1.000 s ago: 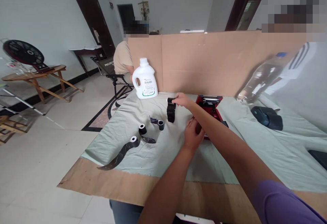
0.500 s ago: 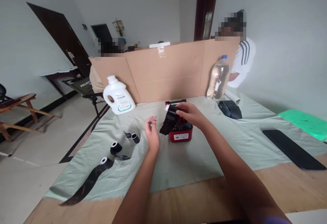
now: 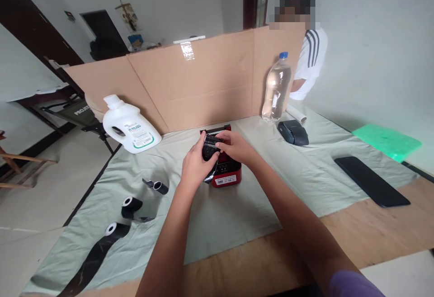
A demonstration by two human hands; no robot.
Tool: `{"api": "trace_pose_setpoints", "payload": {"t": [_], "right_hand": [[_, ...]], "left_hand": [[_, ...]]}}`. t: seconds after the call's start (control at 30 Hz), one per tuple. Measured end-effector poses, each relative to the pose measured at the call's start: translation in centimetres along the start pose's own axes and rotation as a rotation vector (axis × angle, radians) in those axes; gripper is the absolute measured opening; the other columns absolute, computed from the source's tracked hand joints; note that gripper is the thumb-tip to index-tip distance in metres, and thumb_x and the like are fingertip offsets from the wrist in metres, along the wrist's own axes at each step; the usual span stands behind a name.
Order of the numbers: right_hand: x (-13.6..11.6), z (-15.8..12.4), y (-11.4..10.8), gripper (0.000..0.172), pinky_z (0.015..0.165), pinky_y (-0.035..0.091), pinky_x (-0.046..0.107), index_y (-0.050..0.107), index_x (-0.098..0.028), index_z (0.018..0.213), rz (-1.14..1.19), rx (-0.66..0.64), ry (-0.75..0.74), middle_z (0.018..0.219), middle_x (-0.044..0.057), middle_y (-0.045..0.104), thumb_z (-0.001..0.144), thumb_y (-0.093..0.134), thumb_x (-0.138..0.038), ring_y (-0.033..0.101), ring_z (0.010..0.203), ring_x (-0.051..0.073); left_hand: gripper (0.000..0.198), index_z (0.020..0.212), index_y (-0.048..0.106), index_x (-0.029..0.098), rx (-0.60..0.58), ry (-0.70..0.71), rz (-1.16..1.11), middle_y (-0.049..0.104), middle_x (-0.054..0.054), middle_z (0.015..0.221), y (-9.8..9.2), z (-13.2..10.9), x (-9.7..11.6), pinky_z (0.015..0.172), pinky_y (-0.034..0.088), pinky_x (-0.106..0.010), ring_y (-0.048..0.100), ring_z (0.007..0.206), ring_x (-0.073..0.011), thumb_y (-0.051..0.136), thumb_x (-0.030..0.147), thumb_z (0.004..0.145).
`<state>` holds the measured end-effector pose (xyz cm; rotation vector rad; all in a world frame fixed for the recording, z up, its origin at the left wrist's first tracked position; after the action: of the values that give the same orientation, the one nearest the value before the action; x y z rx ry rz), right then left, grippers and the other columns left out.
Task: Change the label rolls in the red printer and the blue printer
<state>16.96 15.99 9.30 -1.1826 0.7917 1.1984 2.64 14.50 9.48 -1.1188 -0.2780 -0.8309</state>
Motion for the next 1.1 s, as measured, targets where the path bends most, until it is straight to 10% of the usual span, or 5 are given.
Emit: {"api": "trace_pose_setpoints", "payload": {"t": [0.2,0.6,0.7,0.9,1.1], "right_hand": [[-0.3,-0.5,0.7,0.009,0.075,0.049,0.029,0.065,-0.019,0.087,-0.083,0.043,0.052,0.088,0.002,0.071,0.081,0.067,-0.024,0.065,0.081,0.017],[0.1,-0.3,0.6,0.005,0.070,0.044,0.027,0.067,-0.019,0.085,-0.359,0.007,0.038,0.083,0.000,0.071,0.080,0.068,-0.022,0.063,0.079,0.017],[1.6,0.3,-0.5,0.011,0.076,0.045,0.028,0.071,-0.019,0.092,-0.508,-0.046,0.071,0.094,0.003,0.075,0.081,0.069,-0.017,0.066,0.088,0.019],[4.5,1.7,-0.5,0.025,0.088,0.047,0.029,0.072,-0.019,0.110,-0.711,-0.173,0.061,0.113,0.007,0.076,0.085,0.067,-0.016,0.066,0.103,0.022],[4.9,2.4,1.6,0.029,0.098,0.043,0.039,0.074,-0.022,0.110,-0.948,-0.238,0.111,0.118,0.008,0.075,0.083,0.065,-0.015,0.058,0.121,0.032]], "left_hand": [[0.056,0.131,0.058,0.015,0.193,-0.146,0.353,0.073,-0.018,0.109,-0.6,-1.0,1.2,0.091,0.049,-0.047,0.068,0.105,-0.0367,0.065,0.043,0.083],[0.054,0.122,0.061,0.017,0.064,-0.168,0.367,0.075,-0.016,0.101,-0.2,-1.1,1.0,0.095,0.042,-0.047,0.068,0.103,-0.0357,0.067,0.051,0.081],[0.081,0.143,0.047,0.017,0.001,-0.086,0.268,0.073,-0.017,0.118,-0.8,-2.4,1.1,0.099,0.042,-0.049,0.062,0.118,-0.0373,0.070,0.061,0.079],[0.048,0.136,0.056,0.022,-0.023,0.284,0.180,0.065,-0.011,0.139,0.5,-7.1,0.1,0.109,0.037,-0.045,0.055,0.131,-0.0301,0.058,0.041,0.092],[0.058,0.145,0.049,0.020,-0.008,0.403,0.155,0.057,-0.012,0.149,3.2,-8.9,-1.1,0.113,0.033,-0.047,0.045,0.141,-0.0305,0.060,0.033,0.090]]}}
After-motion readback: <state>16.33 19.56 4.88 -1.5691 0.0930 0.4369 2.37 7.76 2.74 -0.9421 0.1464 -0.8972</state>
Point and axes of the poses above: each hand's wrist, its own z-axis towards the middle knuckle, its own y-axis out of the palm, x = y × z, the point moved 8 cm from there along z, towards the middle knuckle
